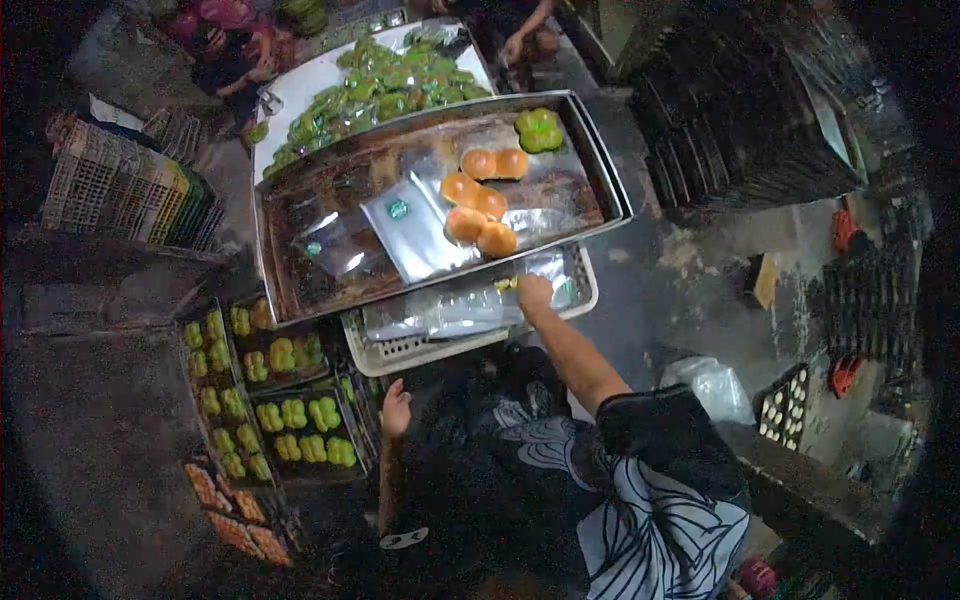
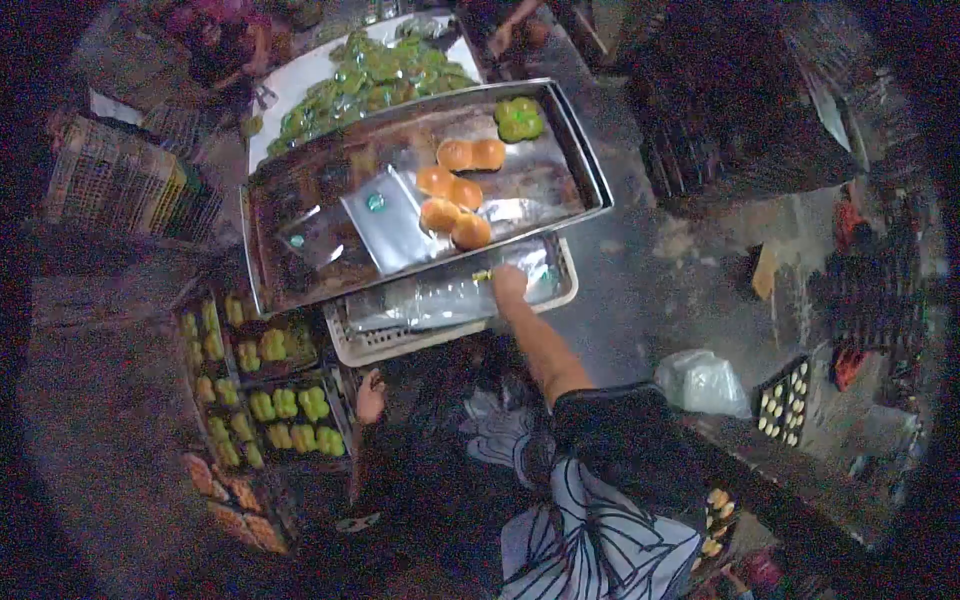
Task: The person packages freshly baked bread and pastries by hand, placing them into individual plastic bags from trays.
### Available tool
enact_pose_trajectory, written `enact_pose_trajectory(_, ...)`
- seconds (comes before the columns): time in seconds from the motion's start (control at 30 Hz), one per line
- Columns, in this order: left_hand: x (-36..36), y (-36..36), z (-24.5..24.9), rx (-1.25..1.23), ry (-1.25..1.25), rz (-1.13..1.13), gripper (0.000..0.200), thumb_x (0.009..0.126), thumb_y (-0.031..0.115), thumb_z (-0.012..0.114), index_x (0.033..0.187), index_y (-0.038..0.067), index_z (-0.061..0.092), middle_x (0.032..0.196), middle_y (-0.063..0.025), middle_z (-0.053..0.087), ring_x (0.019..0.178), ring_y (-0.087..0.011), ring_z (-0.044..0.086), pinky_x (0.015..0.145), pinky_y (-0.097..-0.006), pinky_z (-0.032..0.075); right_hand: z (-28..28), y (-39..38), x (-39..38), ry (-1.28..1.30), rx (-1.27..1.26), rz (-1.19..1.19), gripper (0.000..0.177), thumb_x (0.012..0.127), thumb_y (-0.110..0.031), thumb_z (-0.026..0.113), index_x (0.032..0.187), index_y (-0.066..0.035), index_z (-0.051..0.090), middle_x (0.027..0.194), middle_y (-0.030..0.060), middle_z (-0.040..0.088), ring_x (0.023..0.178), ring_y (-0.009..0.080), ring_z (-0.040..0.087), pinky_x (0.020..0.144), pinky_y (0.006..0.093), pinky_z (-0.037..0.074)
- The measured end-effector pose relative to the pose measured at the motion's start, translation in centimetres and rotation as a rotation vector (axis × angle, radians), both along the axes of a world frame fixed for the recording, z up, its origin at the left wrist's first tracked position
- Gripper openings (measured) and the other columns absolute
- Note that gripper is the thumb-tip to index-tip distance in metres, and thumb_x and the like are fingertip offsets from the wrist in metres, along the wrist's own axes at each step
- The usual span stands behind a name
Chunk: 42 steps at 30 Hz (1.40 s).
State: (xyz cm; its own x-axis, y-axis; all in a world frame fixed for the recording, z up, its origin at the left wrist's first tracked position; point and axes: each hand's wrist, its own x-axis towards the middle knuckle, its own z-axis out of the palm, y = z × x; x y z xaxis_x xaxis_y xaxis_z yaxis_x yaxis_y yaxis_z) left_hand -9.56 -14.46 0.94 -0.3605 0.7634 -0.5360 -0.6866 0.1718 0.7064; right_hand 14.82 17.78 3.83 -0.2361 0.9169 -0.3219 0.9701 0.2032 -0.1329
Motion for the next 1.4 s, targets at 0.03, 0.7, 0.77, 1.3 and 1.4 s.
enact_pose_trajectory(0.03,0.5,1.1,1.0,-0.144,0.629,-0.259,0.039,0.084,0.016,0.045,0.117,-0.004,0.04,0.108,-0.0148,0.05,0.088,-0.0237,0.052,0.081,-0.034,0.04,0.8,0.0,0.4,-0.013,-0.005,0.088,0.017,0.073,-0.011,0.047,0.073,-0.006,0.064,0.08,0.0116,0.062,0.073,0.0259,0.062,0.06,0.0351,0.05)
enact_pose_trajectory(0.7,14.3,41.3,16.5,0.32,0.592,-1.029,0.021,0.076,0.02,0.059,0.081,0.0,0.061,0.073,-0.0017,0.06,0.064,-0.009,0.053,0.058,-0.0246,0.042,19.4,17.4,10.2,1.534,-0.853,-0.178,0.035,0.076,-0.024,0.057,0.105,-0.006,0.052,0.088,0.002,0.056,0.077,0.0102,0.05,0.07,0.0231,0.04)
enact_pose_trajectory(0.77,16.0,42.6,16.7,0.208,0.472,-0.819,0.022,0.075,0.022,0.06,0.079,0.0,0.061,0.069,-0.0007,0.059,0.057,-0.0072,0.05,0.052,-0.0244,0.04,18.2,18.1,12.4,1.615,-0.977,-0.322,0.041,0.077,-0.026,0.056,0.11,-0.006,0.048,0.092,0.0027,0.055,0.08,0.0106,0.05,0.071,0.0253,0.041)
enact_pose_trajectory(1.3,25.7,43.2,6.4,-0.036,1.762,-0.855,0.07,0.069,0.036,0.061,0.119,-0.004,0.033,0.122,-0.0254,0.033,0.116,-0.0331,0.032,0.097,-0.0414,0.023,-2.3,23.9,10.9,0.661,-0.238,-0.17,0.037,0.059,-0.021,0.064,0.085,0.004,0.058,0.079,0.0228,0.059,0.076,0.0316,0.058,0.068,0.0362,0.045)
enact_pose_trajectory(1.4,25.9,43.2,6.4,-0.12,1.638,-1.232,0.047,0.074,0.034,0.054,0.103,-0.002,0.05,0.105,-0.0237,0.049,0.101,-0.0334,0.047,0.086,-0.0424,0.036,-0.6,21.6,12.0,0.798,0.164,-0.143,0.045,0.062,-0.021,0.065,0.098,0.002,0.052,0.086,0.0205,0.057,0.078,0.035,0.055,0.071,0.038,0.044)
